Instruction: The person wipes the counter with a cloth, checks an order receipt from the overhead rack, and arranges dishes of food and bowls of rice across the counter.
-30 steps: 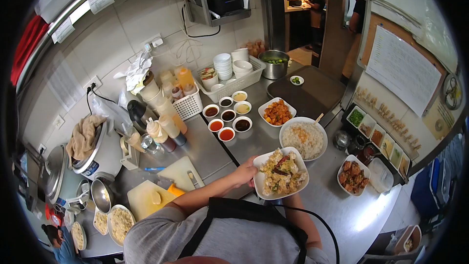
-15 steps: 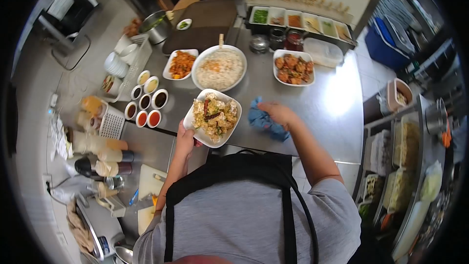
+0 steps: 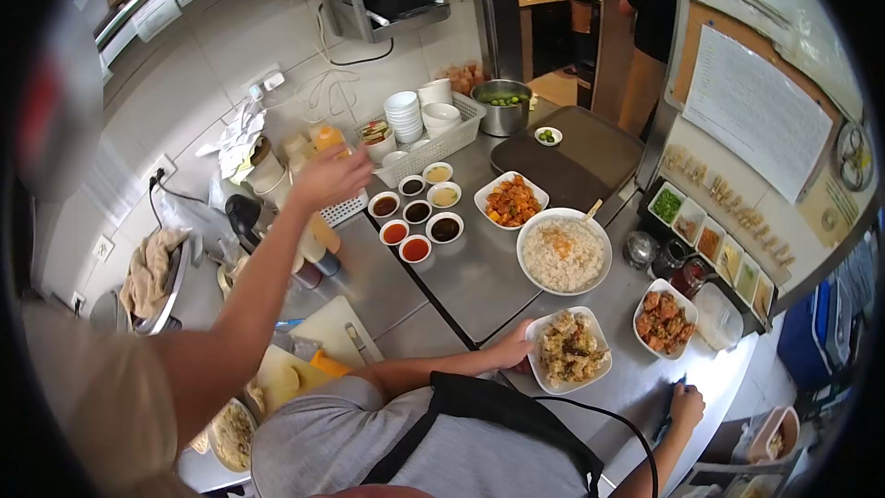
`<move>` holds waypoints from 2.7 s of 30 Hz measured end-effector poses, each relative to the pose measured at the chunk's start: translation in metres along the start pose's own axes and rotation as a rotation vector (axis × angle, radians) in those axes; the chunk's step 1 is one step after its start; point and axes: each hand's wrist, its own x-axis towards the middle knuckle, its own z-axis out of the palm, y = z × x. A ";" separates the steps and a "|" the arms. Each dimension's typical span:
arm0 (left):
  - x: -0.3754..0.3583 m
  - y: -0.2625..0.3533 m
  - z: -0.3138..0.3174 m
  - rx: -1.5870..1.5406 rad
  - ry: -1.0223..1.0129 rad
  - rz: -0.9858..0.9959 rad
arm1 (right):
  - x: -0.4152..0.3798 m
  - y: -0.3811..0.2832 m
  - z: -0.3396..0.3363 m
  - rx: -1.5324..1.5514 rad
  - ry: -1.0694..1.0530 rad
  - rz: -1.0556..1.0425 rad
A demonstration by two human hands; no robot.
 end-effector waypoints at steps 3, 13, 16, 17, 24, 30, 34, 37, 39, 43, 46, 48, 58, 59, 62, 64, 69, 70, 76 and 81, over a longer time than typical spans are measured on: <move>0.003 0.006 0.012 -0.034 -0.017 -0.019 | 0.032 0.006 0.032 0.305 0.149 -0.047; 0.019 0.008 0.046 -0.151 -0.026 -0.089 | 0.050 -0.044 0.049 1.174 -0.350 0.197; 0.015 0.015 0.052 -0.147 -0.010 -0.098 | 0.040 -0.047 0.043 1.182 -0.311 0.257; 0.014 0.017 0.053 -0.147 -0.007 -0.101 | 0.039 -0.048 0.041 1.197 -0.306 0.280; 0.008 0.020 0.057 -0.128 0.033 -0.092 | 0.037 -0.020 0.051 1.261 -0.287 0.271; 0.003 0.027 0.061 -0.143 0.027 -0.106 | 0.036 0.022 0.055 1.270 -0.275 0.293; 0.014 0.021 0.064 -0.148 0.055 -0.088 | 0.017 0.002 0.022 1.214 -0.211 0.290; 0.015 0.025 0.067 -0.142 0.055 -0.095 | 0.019 0.004 0.024 1.176 -0.223 0.300; 0.019 0.020 0.068 -0.132 0.037 -0.062 | 0.022 0.008 0.022 1.144 -0.281 0.287; 0.020 0.014 0.061 -0.209 0.038 -0.085 | 0.039 0.025 0.024 1.009 -0.364 0.309; 0.008 0.017 0.054 -0.268 0.065 -0.126 | 0.055 0.035 0.019 0.893 -0.292 0.330; 0.008 0.013 0.051 -0.290 0.105 -0.108 | 0.069 0.035 0.008 0.934 -0.277 0.318; 0.002 -0.005 -0.007 0.216 0.533 0.290 | 0.173 0.003 -0.045 0.807 0.075 -0.262; 0.003 -0.009 -0.014 0.320 0.565 0.346 | 0.177 -0.013 -0.064 0.738 0.039 -0.272; 0.010 -0.019 -0.019 0.495 0.616 0.431 | 0.216 -0.044 -0.077 0.597 0.103 -0.459; 0.007 -0.013 -0.013 0.551 0.640 0.392 | 0.234 -0.069 -0.078 0.718 0.254 -0.614; 0.010 0.002 -0.001 0.694 0.689 0.437 | 0.282 -0.152 -0.095 0.619 0.166 -0.651; 0.009 0.003 -0.002 0.715 0.707 0.442 | 0.289 -0.168 -0.088 0.643 0.163 -0.666; 0.012 0.003 -0.003 0.805 0.723 0.400 | 0.316 -0.281 -0.063 0.125 0.464 -0.637; 0.010 0.010 -0.002 0.780 0.763 0.453 | 0.333 -0.328 -0.045 -0.169 0.447 -0.545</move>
